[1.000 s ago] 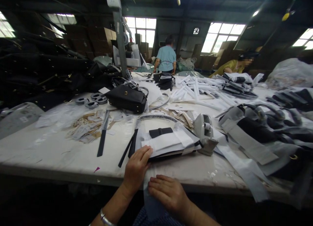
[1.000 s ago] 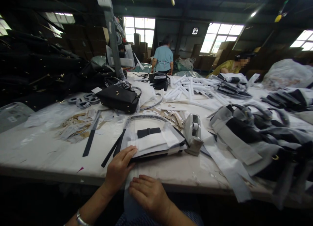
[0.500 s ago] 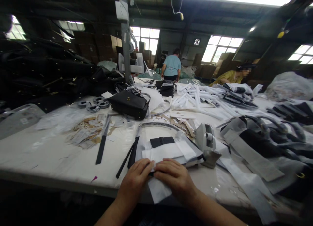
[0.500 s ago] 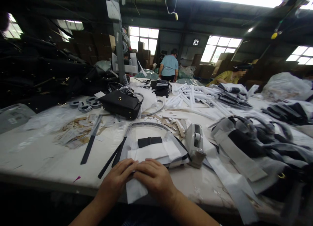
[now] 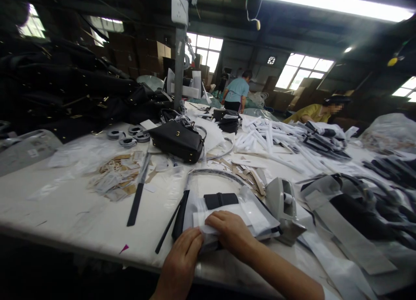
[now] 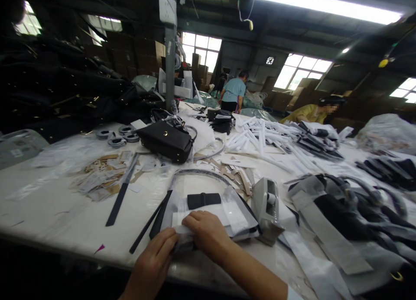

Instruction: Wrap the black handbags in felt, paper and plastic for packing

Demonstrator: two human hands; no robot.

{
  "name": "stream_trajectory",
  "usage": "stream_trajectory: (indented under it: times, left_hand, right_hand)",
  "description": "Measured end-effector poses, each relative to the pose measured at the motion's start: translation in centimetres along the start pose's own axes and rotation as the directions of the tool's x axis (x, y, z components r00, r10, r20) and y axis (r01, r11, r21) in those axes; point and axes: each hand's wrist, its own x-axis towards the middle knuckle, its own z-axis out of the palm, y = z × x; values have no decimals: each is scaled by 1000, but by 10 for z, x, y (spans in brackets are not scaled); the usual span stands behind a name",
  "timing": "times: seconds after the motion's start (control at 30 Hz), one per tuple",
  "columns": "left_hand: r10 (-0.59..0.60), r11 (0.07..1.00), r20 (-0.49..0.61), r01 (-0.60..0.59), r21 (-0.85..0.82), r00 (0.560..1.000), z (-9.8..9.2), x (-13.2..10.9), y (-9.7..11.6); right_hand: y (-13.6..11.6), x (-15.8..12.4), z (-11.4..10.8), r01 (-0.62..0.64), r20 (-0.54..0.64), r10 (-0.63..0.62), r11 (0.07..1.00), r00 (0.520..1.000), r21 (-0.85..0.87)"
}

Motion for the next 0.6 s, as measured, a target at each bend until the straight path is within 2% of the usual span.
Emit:
stream_trajectory:
  times: [0.2, 0.37, 0.6]
  left_hand:
    - [-64, 998, 29, 64, -23, 998, 1, -2, -1]
    - [-76, 993, 121, 86, -78, 990, -6, 1, -2]
    - [-60, 988, 227, 90, -124, 972, -16, 16, -5]
  right_hand:
    - [8, 2, 9, -75, -47, 84, 983, 995, 165]
    - [9, 9, 11, -182, -49, 194, 966, 980, 185]
    - [7, 19, 9, -239, -36, 249, 955, 968, 177]
